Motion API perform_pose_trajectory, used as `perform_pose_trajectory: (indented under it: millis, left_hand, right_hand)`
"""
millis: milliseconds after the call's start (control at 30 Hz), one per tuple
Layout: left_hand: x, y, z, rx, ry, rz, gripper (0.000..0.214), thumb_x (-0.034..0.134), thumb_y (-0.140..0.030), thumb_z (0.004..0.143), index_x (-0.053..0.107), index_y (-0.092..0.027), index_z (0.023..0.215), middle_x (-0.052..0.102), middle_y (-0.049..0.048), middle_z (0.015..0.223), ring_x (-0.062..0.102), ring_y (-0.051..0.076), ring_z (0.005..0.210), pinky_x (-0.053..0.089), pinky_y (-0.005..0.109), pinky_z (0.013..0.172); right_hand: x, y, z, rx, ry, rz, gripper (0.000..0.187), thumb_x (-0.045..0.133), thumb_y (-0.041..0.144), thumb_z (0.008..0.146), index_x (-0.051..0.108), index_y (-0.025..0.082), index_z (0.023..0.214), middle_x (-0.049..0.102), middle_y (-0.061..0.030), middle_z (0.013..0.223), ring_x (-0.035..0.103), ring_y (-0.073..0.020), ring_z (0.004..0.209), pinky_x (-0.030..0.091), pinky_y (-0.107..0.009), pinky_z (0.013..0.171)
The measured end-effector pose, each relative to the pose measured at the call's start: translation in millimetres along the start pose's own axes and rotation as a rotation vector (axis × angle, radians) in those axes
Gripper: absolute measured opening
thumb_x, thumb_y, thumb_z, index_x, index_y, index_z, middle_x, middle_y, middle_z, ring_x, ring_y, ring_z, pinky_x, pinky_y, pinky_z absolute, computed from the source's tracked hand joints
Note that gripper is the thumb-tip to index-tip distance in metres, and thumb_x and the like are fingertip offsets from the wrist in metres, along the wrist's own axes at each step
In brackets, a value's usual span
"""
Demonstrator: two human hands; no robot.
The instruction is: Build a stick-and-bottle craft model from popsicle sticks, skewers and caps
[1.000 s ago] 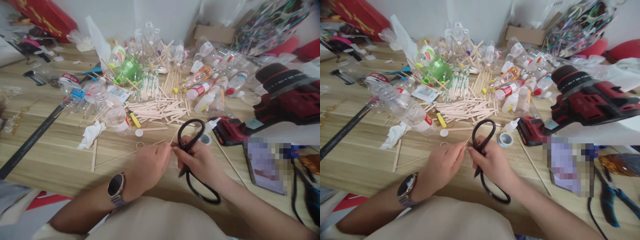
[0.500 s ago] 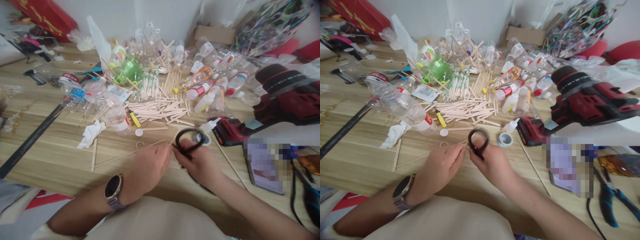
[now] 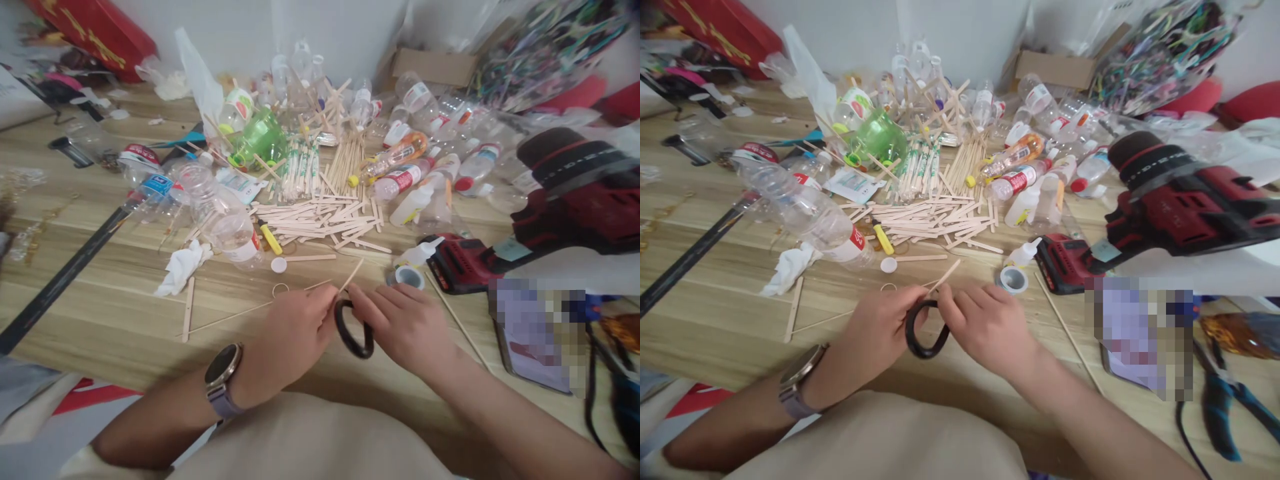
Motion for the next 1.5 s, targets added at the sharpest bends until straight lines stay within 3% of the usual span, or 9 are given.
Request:
perform_pose_trajectory:
  millis: [67, 200, 300, 500, 667, 733, 833, 1067, 1500]
  left_hand:
    - [-0.9, 0, 0, 0.004, -0.01, 0.03, 0.021, 0.042, -0.018, 0.095, 0.057, -0.017, 0.079, 0.063, 0.0, 0.063, 0.058, 0.014, 0.054, 0.036, 0.025, 0.05]
    - [1.8, -7, -3, 0.194, -0.174, 0.277, 0.024, 0.037, -0.013, 0.095, 0.057, -0.014, 0.083, 0.06, 0.0008, 0.059, 0.056, 0.016, 0.051, 0.033, 0.027, 0.048]
    - [2.5, -7, -5, 0.226, -0.203, 0.22, 0.022, 0.036, -0.013, 0.096, 0.058, -0.012, 0.093, 0.061, 0.0014, 0.062, 0.057, 0.016, 0.054, 0.035, 0.028, 0.05]
    - [0.9, 10, -3, -0.223, 0.003, -0.513, 0.024, 0.038, -0.035, 0.099, 0.056, -0.02, 0.091, 0.056, -0.0037, 0.068, 0.053, 0.011, 0.06, 0.038, 0.024, 0.056]
    - [25.0, 12, -6, -0.49, 0.351, -1.289, 0.035, 0.035, -0.044, 0.095, 0.044, -0.021, 0.07, 0.023, -0.0093, 0.049, 0.02, 0.009, 0.041, 0.02, 0.023, 0.041]
    - [27.3, 12, -4, -0.512, 0.367, -1.461, 0.032, 0.039, -0.044, 0.094, 0.045, -0.021, 0.072, 0.019, -0.0108, 0.046, 0.014, 0.008, 0.041, 0.017, 0.023, 0.041]
    - [18.9, 20, -2, -0.493, 0.17, -1.237, 0.028, 0.044, -0.042, 0.094, 0.056, -0.018, 0.082, 0.029, -0.0093, 0.049, 0.023, 0.008, 0.045, 0.02, 0.023, 0.044]
    - [9.8, 15, -6, -0.398, 0.121, -0.628, 0.03, 0.036, -0.036, 0.098, 0.059, -0.019, 0.087, 0.046, -0.0062, 0.061, 0.043, 0.01, 0.055, 0.03, 0.024, 0.053]
    - [3.6, 5, -4, -0.25, 0.077, -0.337, 0.029, 0.035, -0.026, 0.097, 0.057, -0.017, 0.081, 0.054, -0.0033, 0.063, 0.049, 0.011, 0.056, 0.03, 0.026, 0.053]
  right_hand:
    - [-1, -1, 1, 0.0, -0.016, 0.026, 0.02, 0.046, 0.021, 0.091, 0.065, 0.017, 0.087, 0.067, -0.0043, 0.065, 0.058, -0.0143, 0.055, 0.036, -0.026, 0.051]
    - [10, -8, 5, 0.423, 0.172, 0.601, 0.023, 0.047, 0.03, 0.092, 0.054, 0.019, 0.073, 0.058, 0.002, 0.048, 0.052, -0.0118, 0.043, 0.04, -0.023, 0.045]
    - [11, -4, 5, 0.511, 0.196, 0.748, 0.022, 0.048, 0.033, 0.09, 0.051, 0.02, 0.072, 0.055, 0.0037, 0.045, 0.051, -0.0117, 0.042, 0.041, -0.022, 0.044]
    - [-4, -2, 2, 0.21, -0.105, 0.268, 0.023, 0.054, 0.025, 0.09, 0.053, 0.02, 0.067, 0.06, 0.0006, 0.057, 0.057, -0.0124, 0.052, 0.042, -0.023, 0.049]
    - [-8, 8, -3, -0.227, -0.215, -0.062, 0.013, 0.05, 0.02, 0.094, 0.063, 0.017, 0.095, 0.069, -0.0025, 0.07, 0.062, -0.0142, 0.058, 0.042, -0.026, 0.054]
    - [-8, 10, -5, -0.29, -0.226, -0.113, 0.011, 0.051, 0.018, 0.094, 0.062, 0.015, 0.096, 0.068, -0.0023, 0.066, 0.061, -0.014, 0.055, 0.04, -0.026, 0.051]
    - [-10, 6, -8, -0.193, -0.256, -0.073, 0.008, 0.054, 0.018, 0.092, 0.062, 0.016, 0.093, 0.069, -0.0024, 0.07, 0.063, -0.014, 0.059, 0.044, -0.025, 0.054]
    - [-10, 7, -7, -0.024, -0.246, 0.019, 0.015, 0.058, 0.022, 0.09, 0.059, 0.02, 0.076, 0.063, 0.0001, 0.061, 0.058, -0.0132, 0.052, 0.041, -0.024, 0.049]
    - [-2, 4, -6, 0.014, -0.13, 0.056, 0.01, 0.056, 0.019, 0.09, 0.06, 0.02, 0.082, 0.061, 0.0008, 0.064, 0.057, -0.0125, 0.056, 0.036, -0.024, 0.05]
Point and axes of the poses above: each hand's wrist, its own z-axis towards the middle knuckle, its own x-axis out of the palm, y = z × x, the point moved 5 cm from there along z, towards the middle knuckle
